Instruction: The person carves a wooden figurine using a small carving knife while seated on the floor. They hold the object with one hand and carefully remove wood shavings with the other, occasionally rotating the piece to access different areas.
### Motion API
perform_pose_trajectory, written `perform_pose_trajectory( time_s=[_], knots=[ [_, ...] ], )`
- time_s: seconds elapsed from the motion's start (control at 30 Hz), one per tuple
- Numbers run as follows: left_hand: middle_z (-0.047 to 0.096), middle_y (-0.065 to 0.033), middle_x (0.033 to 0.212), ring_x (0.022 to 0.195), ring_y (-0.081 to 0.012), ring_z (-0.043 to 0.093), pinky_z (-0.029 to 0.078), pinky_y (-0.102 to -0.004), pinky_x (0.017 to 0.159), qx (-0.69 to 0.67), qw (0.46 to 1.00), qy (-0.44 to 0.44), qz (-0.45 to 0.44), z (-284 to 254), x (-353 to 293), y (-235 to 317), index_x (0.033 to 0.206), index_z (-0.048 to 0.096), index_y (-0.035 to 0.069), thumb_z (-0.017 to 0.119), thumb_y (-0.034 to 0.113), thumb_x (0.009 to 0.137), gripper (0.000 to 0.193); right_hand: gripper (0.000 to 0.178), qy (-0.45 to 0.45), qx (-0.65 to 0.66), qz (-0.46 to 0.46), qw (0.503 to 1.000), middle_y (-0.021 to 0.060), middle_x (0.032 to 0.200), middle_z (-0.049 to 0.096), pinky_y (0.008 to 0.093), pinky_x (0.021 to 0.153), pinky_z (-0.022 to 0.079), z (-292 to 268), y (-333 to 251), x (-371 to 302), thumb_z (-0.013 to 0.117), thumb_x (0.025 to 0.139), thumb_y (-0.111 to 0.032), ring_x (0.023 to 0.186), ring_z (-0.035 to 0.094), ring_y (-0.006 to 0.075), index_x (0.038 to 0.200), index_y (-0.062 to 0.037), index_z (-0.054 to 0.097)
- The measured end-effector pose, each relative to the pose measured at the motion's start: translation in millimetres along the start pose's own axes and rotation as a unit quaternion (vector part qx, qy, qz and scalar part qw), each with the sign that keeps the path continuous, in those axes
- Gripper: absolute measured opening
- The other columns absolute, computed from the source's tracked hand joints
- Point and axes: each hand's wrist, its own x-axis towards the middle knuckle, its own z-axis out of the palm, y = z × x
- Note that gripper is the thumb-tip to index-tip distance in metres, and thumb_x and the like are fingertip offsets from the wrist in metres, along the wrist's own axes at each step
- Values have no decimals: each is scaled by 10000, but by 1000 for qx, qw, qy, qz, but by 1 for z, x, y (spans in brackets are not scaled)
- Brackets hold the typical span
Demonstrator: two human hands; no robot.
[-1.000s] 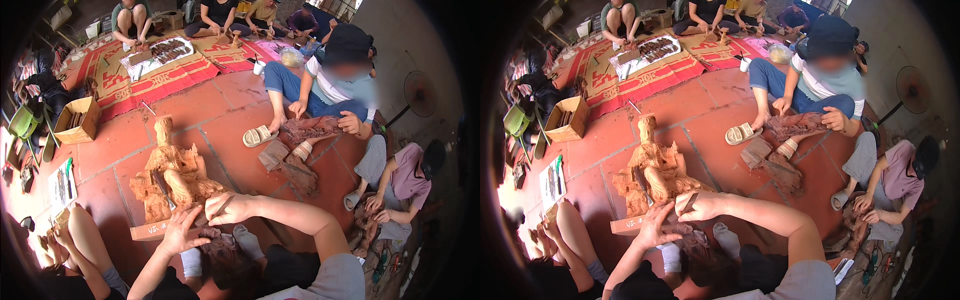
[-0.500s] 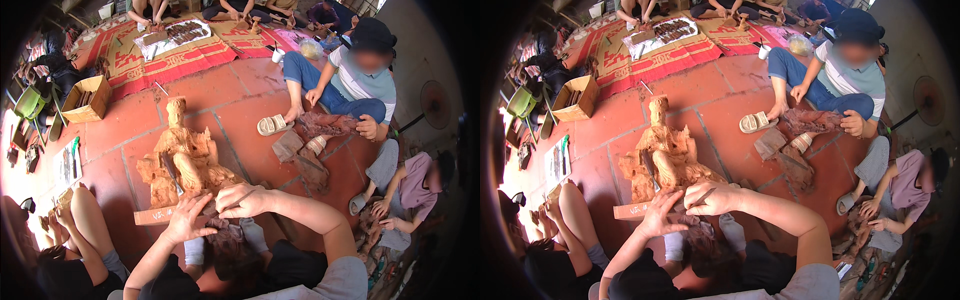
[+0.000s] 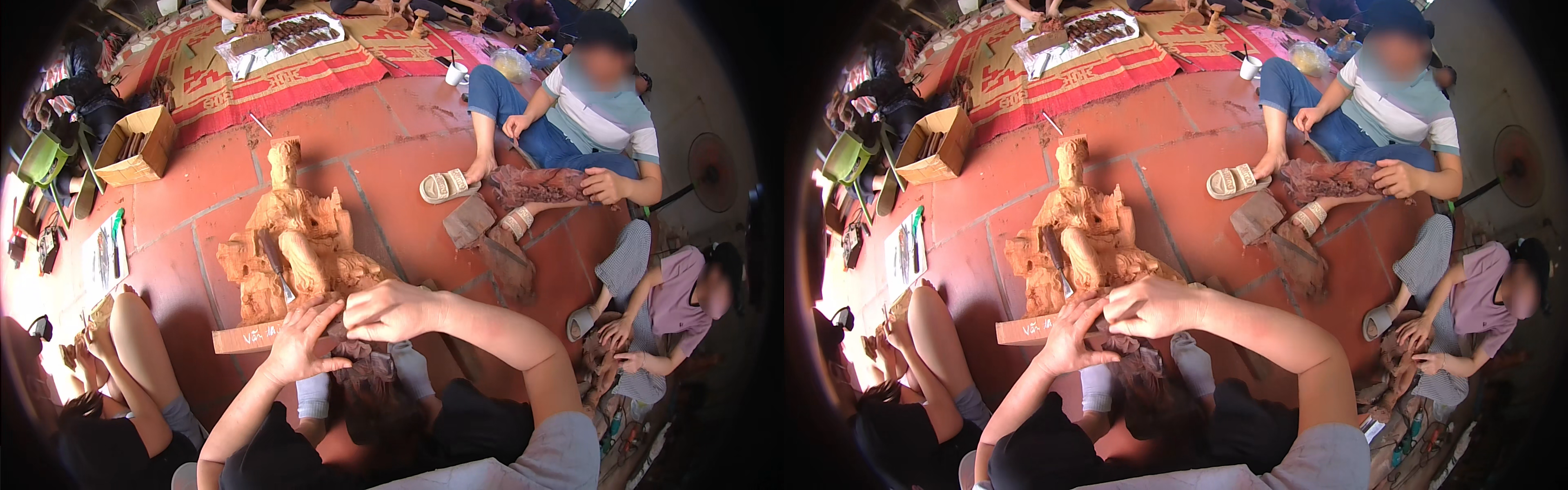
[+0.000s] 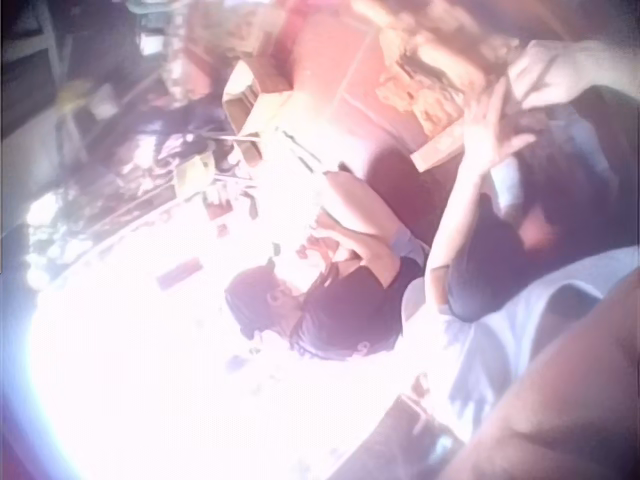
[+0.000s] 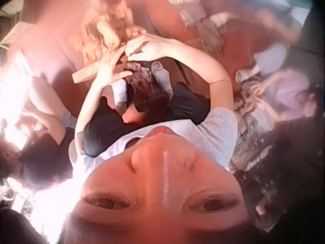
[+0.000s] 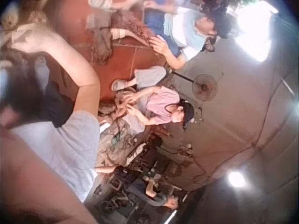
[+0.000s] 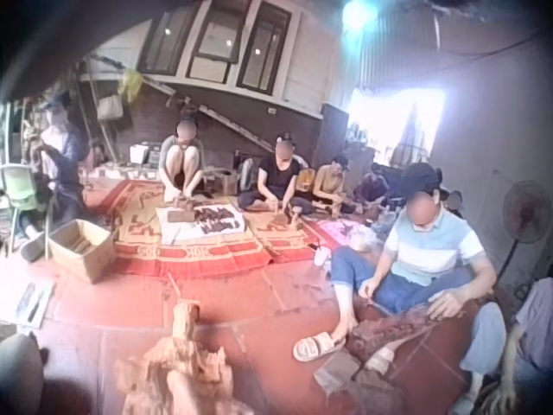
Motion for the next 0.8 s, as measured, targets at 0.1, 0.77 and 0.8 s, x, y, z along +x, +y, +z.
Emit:
perform_pose_trajectory(
  time_s=[0.1, 0.77, 0.8],
  knots=[
    [538, -137, 1346, 1305, -367, 452, 368, -499, 1059, -2, 1000, -2, 2, 1, 1, 1, 1447, 417, 95, 815, 555, 649, 1004, 131, -6, 14, 11, 1000, 101, 824, 598, 407, 663, 499, -5, 0, 0, 682, 857, -164, 765, 632, 327, 856, -66, 595],
    [536, -156, 1326, 1322, -369, 428, 349, -515, 1090, -30, 999, 10, -13, 6, -6, -6, 1472, 391, 124, 813, 552, 657, 1013, 115, -5, -36, 35, 999, 86, 794, 587, 403, 628, 494, 6, 1, 8, 675, 849, -135, 685, 588, 295, 824, -59, 593],
    [540, -156, 1321, 1322, -371, 428, 349, -516, 1090, -34, 999, 8, -19, 5, -7, -5, 1474, 389, 125, 814, 551, 655, 1016, 117, 5, -60, 14, 998, 85, 800, 587, 404, 634, 494, 12, -4, 8, 675, 850, -137, 694, 589, 292, 823, -59, 592]
  ],
)
